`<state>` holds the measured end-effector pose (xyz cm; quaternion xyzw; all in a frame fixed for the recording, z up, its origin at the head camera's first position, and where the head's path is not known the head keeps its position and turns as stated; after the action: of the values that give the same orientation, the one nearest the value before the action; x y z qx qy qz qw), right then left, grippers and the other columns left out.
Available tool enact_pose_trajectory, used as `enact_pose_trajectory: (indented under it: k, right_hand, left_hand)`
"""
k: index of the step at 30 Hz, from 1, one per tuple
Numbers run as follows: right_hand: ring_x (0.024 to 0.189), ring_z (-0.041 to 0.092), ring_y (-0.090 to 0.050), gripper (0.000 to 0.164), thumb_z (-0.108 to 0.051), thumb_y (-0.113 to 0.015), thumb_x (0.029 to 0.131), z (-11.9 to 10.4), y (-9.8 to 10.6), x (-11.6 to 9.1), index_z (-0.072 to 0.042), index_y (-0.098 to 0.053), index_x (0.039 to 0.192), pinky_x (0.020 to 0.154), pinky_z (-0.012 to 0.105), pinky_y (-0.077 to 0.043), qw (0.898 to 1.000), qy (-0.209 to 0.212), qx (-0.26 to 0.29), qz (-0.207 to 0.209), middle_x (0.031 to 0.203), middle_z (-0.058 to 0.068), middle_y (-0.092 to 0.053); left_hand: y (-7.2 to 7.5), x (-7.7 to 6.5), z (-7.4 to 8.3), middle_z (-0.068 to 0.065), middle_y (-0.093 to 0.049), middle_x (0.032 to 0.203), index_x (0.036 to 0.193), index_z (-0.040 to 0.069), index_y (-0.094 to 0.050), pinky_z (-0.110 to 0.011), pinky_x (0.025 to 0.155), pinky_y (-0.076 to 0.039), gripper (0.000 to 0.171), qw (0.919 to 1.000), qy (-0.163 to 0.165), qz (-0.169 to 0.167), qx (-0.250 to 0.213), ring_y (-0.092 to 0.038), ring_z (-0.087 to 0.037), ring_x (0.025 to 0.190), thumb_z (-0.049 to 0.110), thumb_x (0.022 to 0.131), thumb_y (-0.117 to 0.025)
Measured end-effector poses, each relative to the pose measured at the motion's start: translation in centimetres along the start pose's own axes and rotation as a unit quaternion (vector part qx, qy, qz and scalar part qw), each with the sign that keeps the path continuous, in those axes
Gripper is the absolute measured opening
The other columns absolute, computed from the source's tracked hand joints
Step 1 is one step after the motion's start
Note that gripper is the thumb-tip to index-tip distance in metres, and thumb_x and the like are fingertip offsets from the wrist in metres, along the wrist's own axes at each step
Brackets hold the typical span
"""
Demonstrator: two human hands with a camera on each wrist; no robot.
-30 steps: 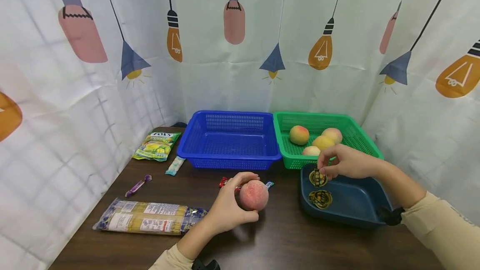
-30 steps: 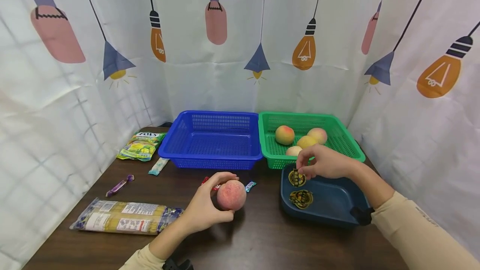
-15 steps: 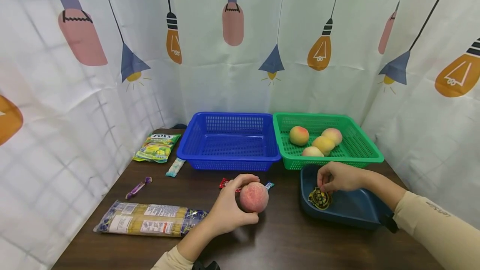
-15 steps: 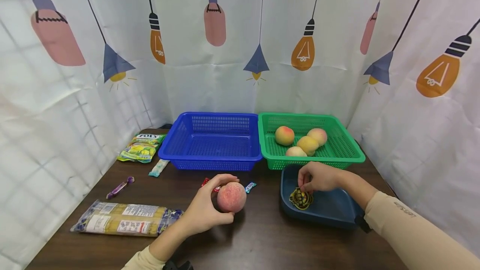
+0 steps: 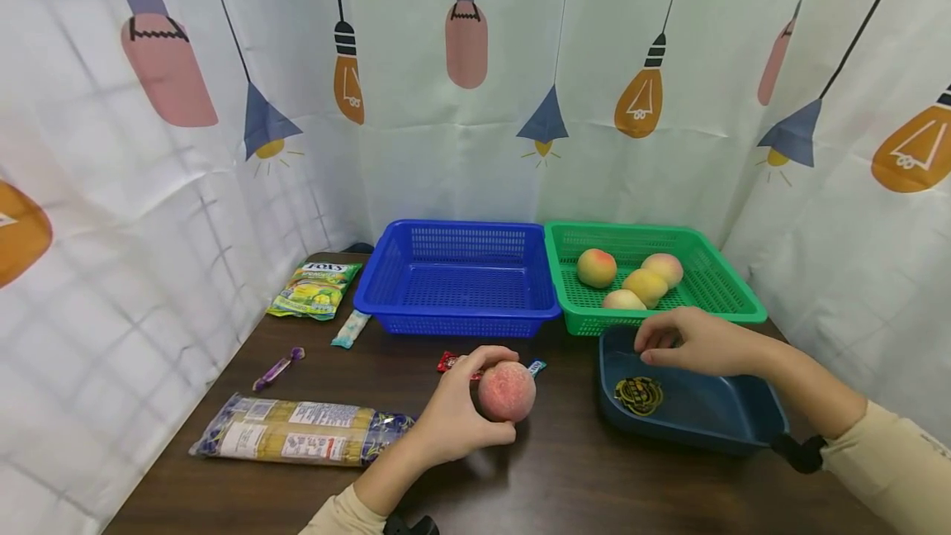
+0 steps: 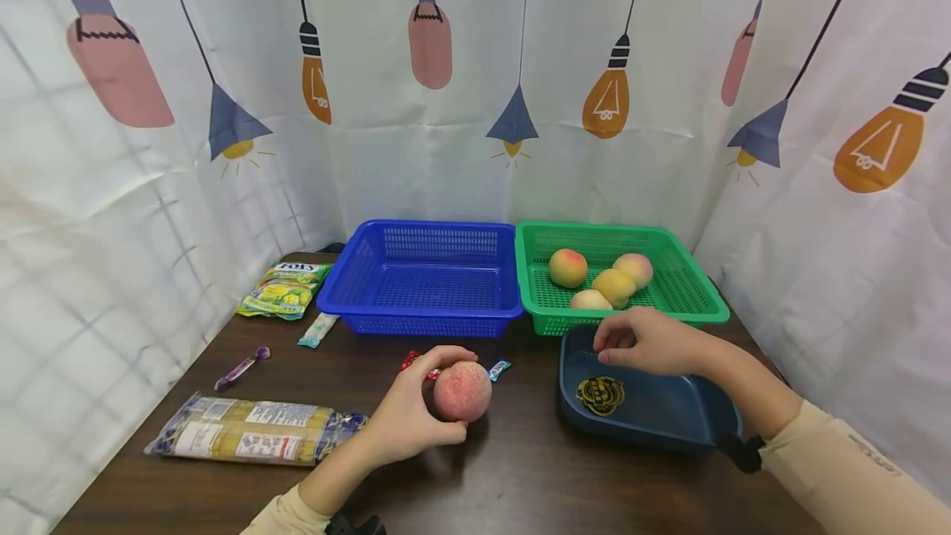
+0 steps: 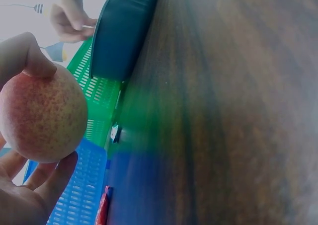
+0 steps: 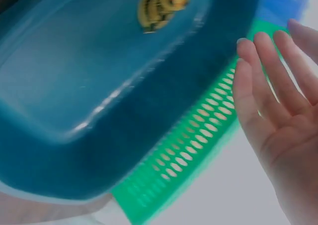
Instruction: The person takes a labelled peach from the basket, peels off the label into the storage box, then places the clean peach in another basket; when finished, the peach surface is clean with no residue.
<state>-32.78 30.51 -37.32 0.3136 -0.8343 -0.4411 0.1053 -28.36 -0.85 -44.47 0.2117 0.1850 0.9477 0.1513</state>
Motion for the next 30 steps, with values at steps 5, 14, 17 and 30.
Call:
enact_pose_trajectory:
  k: [5, 14, 17, 30]
  right_hand:
    - [0.103, 0.011, -0.073, 0.013, -0.025, -0.075, 0.108, -1.7, 2.6, -1.5, -0.025, -0.077, 0.121, 0.086, 0.028, -0.063, 0.997, 0.019, 0.016, 0.069, 0.115, -0.005, -0.078]
    - [0.119, -0.007, -0.070, 0.031, -0.020, -0.070, 0.111, 1.7, 8.2, -5.0, -0.016, -0.071, 0.142, 0.088, 0.017, -0.059, 0.970, -0.032, 0.061, 0.234, 0.135, -0.018, -0.070]
    - [0.126, -0.016, -0.058, 0.037, -0.020, -0.067, 0.113, 3.9, 9.4, -6.1, -0.016, -0.064, 0.149, 0.091, 0.010, -0.051, 0.959, -0.051, 0.078, 0.266, 0.140, -0.026, -0.064]
    - [0.162, 0.012, -0.027, 0.052, -0.034, -0.056, 0.117, 13.3, 10.3, -9.2, -0.041, -0.038, 0.166, 0.132, 0.035, -0.037, 0.933, -0.143, 0.183, 0.275, 0.182, -0.004, -0.017]
  left_hand:
    - [0.0, 0.0, 0.0, 0.018, -0.072, 0.134, 0.144, 0.037, -0.064, -0.034, 0.103, -0.058, 0.090, 1.0000, 0.000, -0.001, 0.005, -0.059, -0.013, 0.123, 0.006, 0.066, -0.097]
    - [0.0, -0.1, -0.3, 0.020, -0.071, 0.133, 0.141, 0.043, -0.064, -0.034, 0.103, -0.058, 0.090, 0.9998, 0.016, -0.007, 0.003, -0.059, -0.013, 0.123, 0.005, 0.066, -0.097]
    - [-0.1, -0.1, -0.3, 0.021, -0.070, 0.132, 0.140, 0.044, -0.065, -0.034, 0.102, -0.058, 0.090, 0.9998, 0.020, -0.007, 0.003, -0.059, -0.013, 0.122, 0.006, 0.066, -0.098]
    - [-0.4, -0.1, -0.2, 0.022, -0.070, 0.131, 0.139, 0.045, -0.065, -0.034, 0.101, -0.058, 0.089, 0.9998, 0.018, -0.013, 0.000, -0.059, -0.013, 0.121, 0.006, 0.066, -0.098]
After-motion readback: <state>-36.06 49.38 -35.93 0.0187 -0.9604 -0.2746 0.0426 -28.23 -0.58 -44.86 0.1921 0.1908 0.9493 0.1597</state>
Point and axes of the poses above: each hand's wrist, its own x-axis towards the middle knuckle, its own y-axis out of the back of the hand, z = x × y, the point moved 9 cm from there along x, towards the middle knuckle
